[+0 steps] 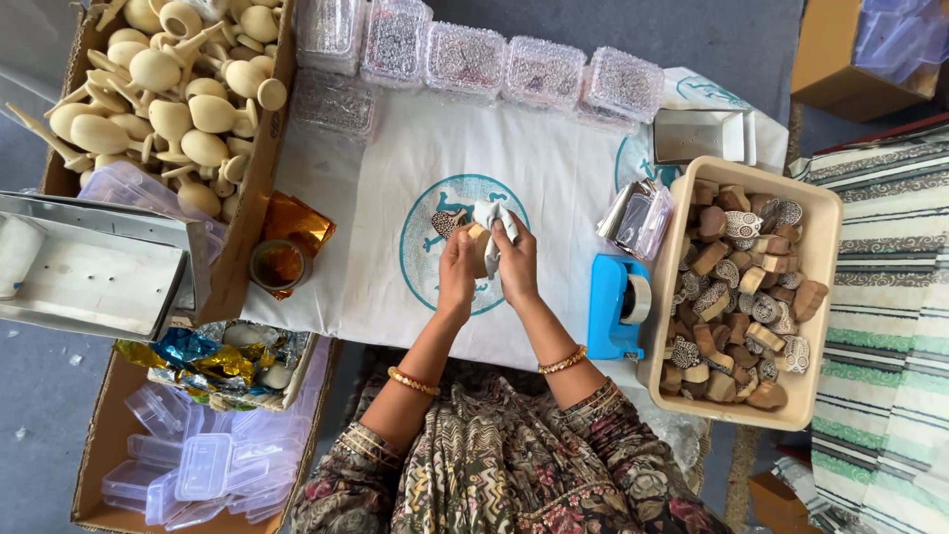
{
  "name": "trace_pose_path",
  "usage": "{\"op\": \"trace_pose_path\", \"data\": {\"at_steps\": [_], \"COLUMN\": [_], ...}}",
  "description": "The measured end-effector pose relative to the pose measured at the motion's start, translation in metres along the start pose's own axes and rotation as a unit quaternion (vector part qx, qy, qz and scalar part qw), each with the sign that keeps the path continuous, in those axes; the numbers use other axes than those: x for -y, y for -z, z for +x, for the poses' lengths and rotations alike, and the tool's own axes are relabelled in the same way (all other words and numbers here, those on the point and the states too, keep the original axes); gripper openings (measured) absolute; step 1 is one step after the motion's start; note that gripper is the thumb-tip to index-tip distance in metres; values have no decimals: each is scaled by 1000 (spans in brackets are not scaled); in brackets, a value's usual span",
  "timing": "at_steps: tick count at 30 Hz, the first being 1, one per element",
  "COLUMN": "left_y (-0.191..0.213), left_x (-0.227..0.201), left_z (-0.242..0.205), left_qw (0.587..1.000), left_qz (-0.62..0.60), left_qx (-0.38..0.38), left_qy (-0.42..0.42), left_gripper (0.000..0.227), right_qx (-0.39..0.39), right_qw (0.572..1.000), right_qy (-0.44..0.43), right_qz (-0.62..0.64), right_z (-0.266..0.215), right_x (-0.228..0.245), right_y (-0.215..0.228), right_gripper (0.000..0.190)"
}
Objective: The person places small decorative items into a clear plastic container, seals it, and then wraps the container in bubble wrap. They use a tape dispenser to secure the bubble wrap and place the finished package on a stack of similar items.
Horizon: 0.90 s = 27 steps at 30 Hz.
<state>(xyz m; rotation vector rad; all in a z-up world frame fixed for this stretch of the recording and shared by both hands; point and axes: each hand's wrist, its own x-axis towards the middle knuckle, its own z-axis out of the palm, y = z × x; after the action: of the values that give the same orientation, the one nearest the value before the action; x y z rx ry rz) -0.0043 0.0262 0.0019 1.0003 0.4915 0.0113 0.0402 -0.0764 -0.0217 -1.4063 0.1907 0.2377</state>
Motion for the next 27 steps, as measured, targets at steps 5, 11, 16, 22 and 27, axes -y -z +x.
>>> {"op": "trace_pose_path", "data": {"at_steps": [5, 11, 16, 22, 27], "left_y": [12, 14, 15, 38, 43], "left_x": [2, 2, 17, 42, 23], "left_z": [4, 19, 29, 53, 49], "left_qw": [959, 961, 984, 964, 966], "left_qz": [233, 222, -52, -152, -193], "left_qx": [8, 2, -87, -215, -147], "left_qy": [-160, -166, -145, -34, 88], "left_gripper": [25, 26, 28, 39, 31], "right_qx": [77, 44, 1, 96, -3], "right_qw": [992, 999, 997, 990, 957], "right_qy": [50, -29, 54, 48, 7], "right_qz": [-88, -9, -63, -87, -289], "right_z": [1, 10, -29, -36, -17], "right_x": [18, -7, -9, -23, -53], "right_y": [2, -1, -22, -3, 45], "right_gripper": [33, 34, 34, 27, 37]}}
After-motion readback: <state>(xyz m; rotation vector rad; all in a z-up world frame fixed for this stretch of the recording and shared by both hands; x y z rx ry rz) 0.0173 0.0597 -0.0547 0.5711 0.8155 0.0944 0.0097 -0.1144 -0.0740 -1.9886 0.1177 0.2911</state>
